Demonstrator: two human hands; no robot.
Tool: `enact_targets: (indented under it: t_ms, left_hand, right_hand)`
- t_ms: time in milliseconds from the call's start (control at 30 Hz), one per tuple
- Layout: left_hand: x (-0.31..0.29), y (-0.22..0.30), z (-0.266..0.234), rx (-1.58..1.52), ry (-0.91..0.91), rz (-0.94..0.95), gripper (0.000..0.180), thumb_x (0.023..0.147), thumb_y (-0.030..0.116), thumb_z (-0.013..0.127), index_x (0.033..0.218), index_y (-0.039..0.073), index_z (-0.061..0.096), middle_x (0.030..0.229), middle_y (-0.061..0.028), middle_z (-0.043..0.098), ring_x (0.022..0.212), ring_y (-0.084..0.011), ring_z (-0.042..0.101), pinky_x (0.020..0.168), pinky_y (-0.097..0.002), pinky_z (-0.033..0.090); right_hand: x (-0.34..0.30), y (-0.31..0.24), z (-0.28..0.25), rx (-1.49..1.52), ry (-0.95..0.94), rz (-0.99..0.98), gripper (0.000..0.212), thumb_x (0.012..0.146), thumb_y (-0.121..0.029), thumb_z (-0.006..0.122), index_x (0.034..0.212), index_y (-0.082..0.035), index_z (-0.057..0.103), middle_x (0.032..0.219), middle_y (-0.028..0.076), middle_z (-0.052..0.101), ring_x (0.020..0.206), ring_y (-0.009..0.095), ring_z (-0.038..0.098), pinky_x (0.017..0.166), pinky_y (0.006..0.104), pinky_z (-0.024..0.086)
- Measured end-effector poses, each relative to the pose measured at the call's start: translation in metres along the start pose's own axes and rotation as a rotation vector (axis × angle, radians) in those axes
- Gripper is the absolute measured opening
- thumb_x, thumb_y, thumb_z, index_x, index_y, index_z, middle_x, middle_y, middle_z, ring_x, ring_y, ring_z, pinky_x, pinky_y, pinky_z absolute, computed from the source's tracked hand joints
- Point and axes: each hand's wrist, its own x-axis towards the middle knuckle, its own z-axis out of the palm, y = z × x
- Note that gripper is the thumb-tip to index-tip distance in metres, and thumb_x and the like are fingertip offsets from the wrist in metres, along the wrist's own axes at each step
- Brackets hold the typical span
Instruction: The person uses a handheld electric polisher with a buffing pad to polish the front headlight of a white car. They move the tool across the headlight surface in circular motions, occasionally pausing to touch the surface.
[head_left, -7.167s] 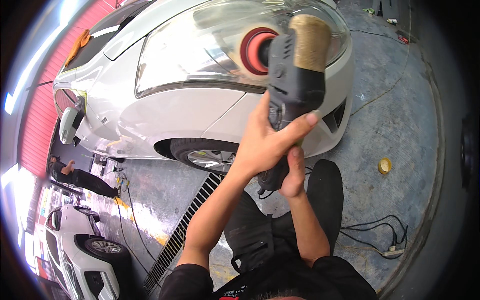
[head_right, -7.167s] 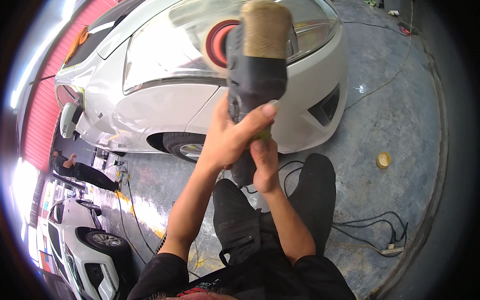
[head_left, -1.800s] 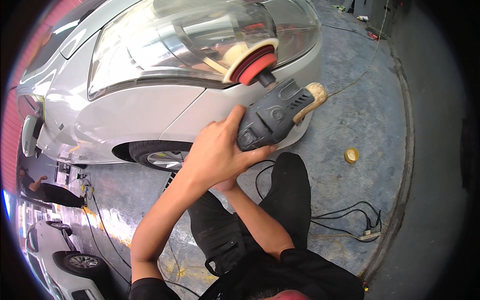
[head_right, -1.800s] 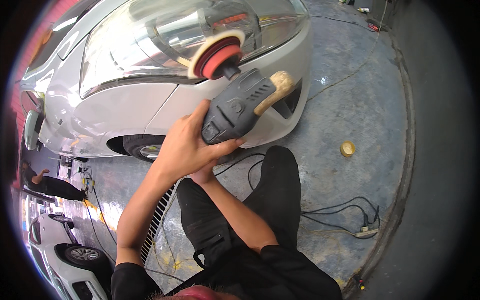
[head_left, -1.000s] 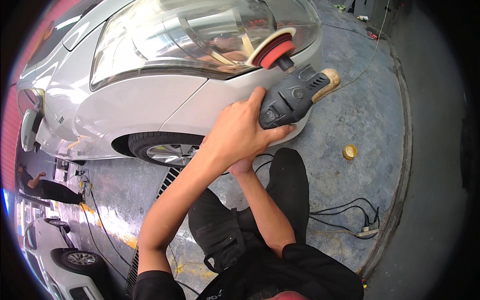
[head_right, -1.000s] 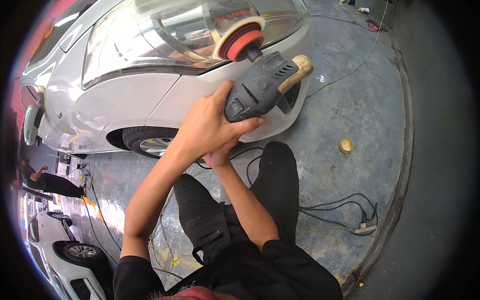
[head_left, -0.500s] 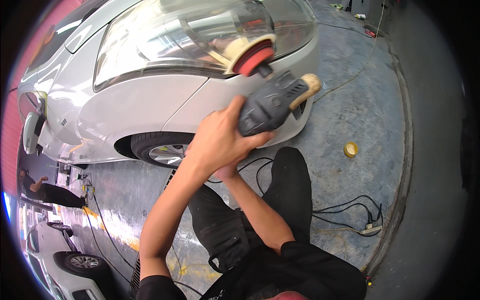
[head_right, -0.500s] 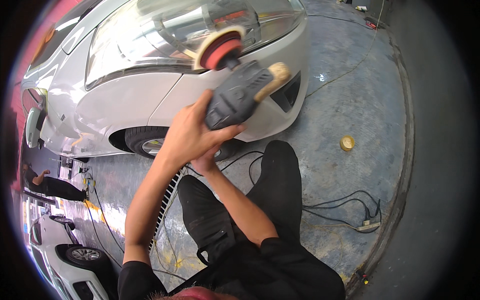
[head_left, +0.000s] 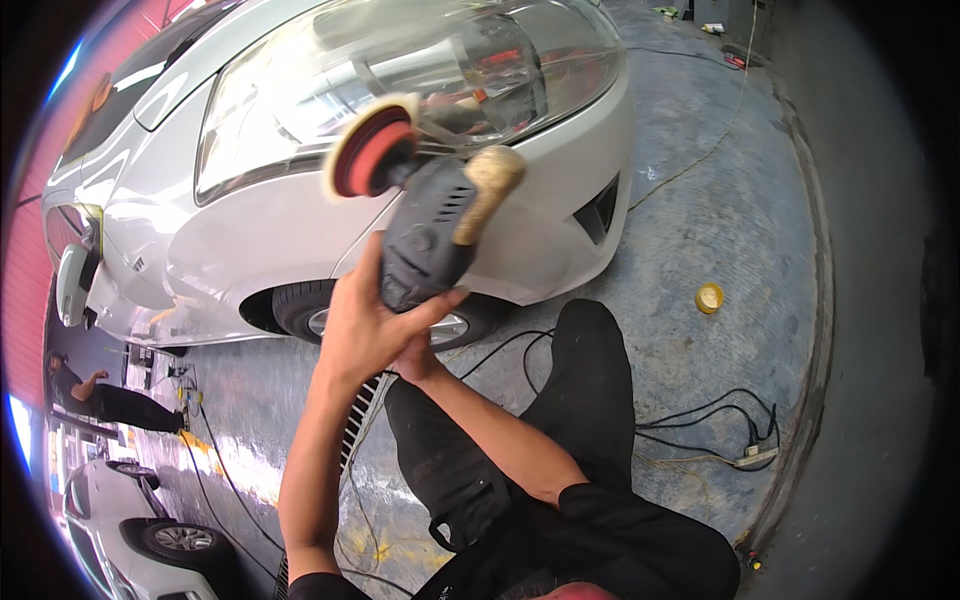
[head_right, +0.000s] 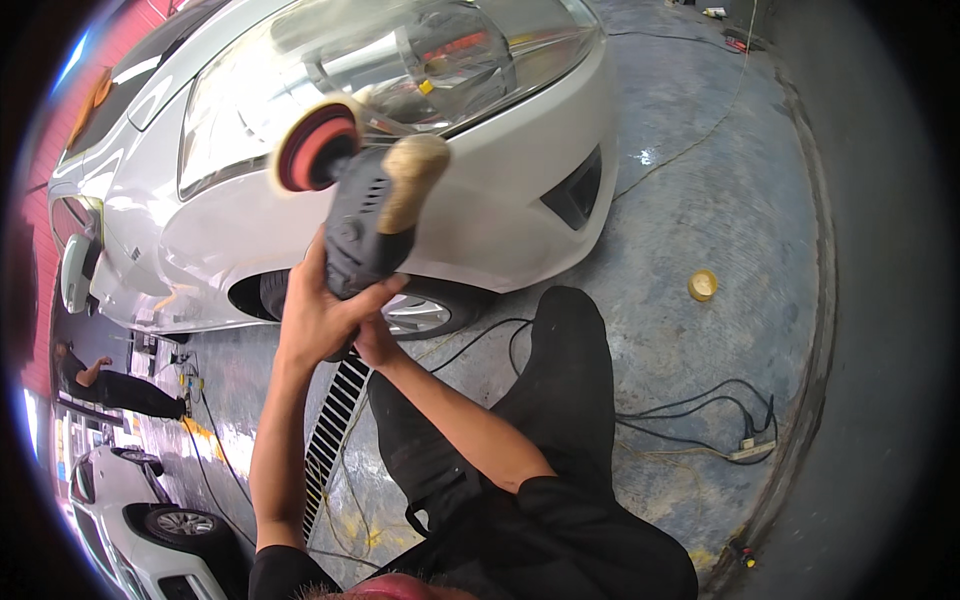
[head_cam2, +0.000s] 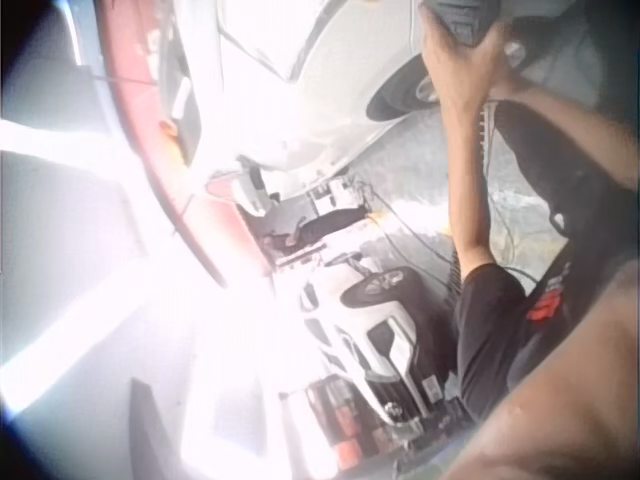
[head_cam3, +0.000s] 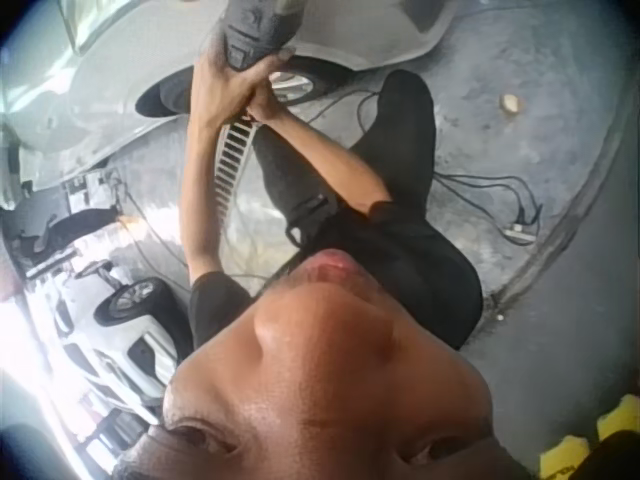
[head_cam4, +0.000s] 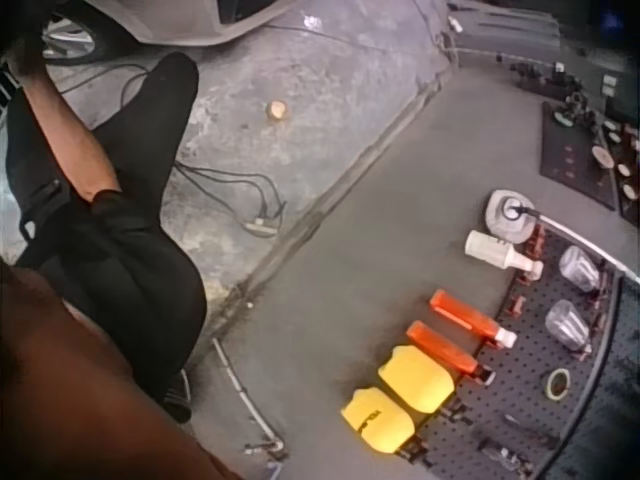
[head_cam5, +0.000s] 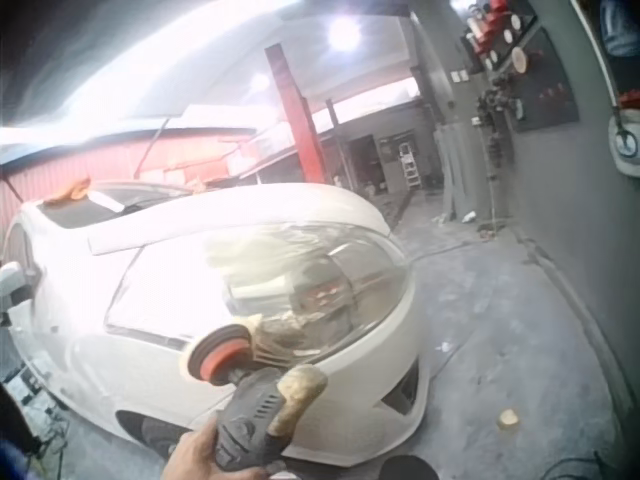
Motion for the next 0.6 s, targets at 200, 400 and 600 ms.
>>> enact_targets:
  t_ms: [200, 400, 600]
  left_hand:
    - [-0.003, -0.002, -0.013, -0.236, 0.054, -0.195, 0.072, 0.079, 0.023, 0.092, 0.137, -0.007, 0.059, 0.117, -0.0165, 0.076, 0.106, -0.0219, 0.072, 0.098, -0.0371, 0.055]
    - [-0.003, -0.010, -0.033, -0.285, 0.062, -0.103, 0.055, 0.085, 0.031, 0.087, 0.121, -0.003, 0.063, 0.101, -0.0058, 0.070, 0.086, -0.0144, 0.065, 0.081, -0.0311, 0.054]
    - [0.003, -0.007, -0.066, -0.110, 0.096, -0.209, 0.040, 0.078, 0.023, 0.090, 0.102, -0.003, 0.071, 0.090, -0.0061, 0.073, 0.077, -0.0145, 0.067, 0.074, -0.0300, 0.055]
  right_hand:
    - [0.011, -0.024, 0.017, -0.052, -0.042, -0.037, 0.087, 0.099, -0.065, 0.066, 0.155, -0.003, 0.042, 0.145, 0.005, 0.055, 0.131, 0.015, 0.053, 0.114, 0.0343, 0.041]
    - [0.020, -0.044, 0.042, 0.042, -0.128, 0.069, 0.089, 0.095, -0.055, 0.079, 0.158, -0.006, 0.040, 0.135, 0.003, 0.059, 0.120, 0.011, 0.055, 0.107, 0.0307, 0.045]
    - [0.032, -0.045, 0.066, -0.117, -0.187, 0.159, 0.092, 0.097, -0.045, 0.079, 0.164, -0.007, 0.029, 0.143, 0.012, 0.058, 0.132, 0.021, 0.055, 0.115, 0.0373, 0.042]
